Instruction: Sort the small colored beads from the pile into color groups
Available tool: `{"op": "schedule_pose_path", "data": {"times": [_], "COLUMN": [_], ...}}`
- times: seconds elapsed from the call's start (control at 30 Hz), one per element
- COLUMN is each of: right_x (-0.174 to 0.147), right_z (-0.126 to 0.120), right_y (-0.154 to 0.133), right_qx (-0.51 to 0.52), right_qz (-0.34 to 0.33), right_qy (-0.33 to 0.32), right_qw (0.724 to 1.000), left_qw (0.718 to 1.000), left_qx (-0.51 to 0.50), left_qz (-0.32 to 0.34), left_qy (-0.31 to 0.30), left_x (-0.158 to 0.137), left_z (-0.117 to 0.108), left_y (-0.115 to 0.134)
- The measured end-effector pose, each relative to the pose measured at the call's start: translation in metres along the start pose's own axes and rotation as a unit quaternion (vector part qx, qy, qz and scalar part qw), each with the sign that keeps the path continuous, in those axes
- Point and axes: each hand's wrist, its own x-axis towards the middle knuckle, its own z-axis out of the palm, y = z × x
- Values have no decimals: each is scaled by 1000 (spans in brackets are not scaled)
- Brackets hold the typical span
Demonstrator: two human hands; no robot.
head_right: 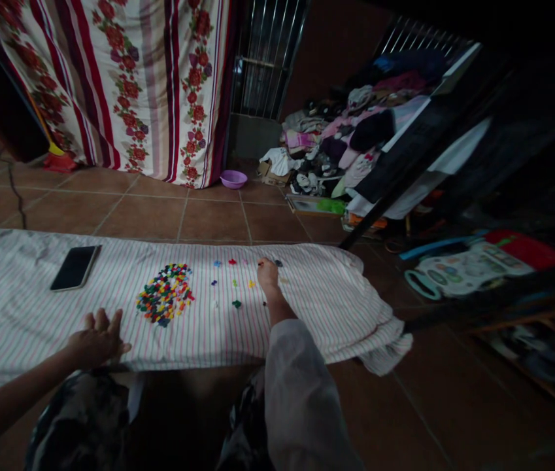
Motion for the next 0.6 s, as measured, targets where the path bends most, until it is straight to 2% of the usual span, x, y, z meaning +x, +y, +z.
{"op": "schedule_pose_path", "data": {"times": [0.2, 0.6], "right_x": [12, 25], "right_z": [0, 9], "right_y": [10, 14], "right_qx": [-30, -92], "right_qz": [14, 8], "right_qy": [-12, -50], "right_qw": [999, 994], "left_qw": [999, 997], "left_qx": [30, 2], "left_qz": [-3, 8], "left_qy": [19, 77], "left_x": [4, 15], "left_z": [12, 37], "left_y": [-2, -9]}}
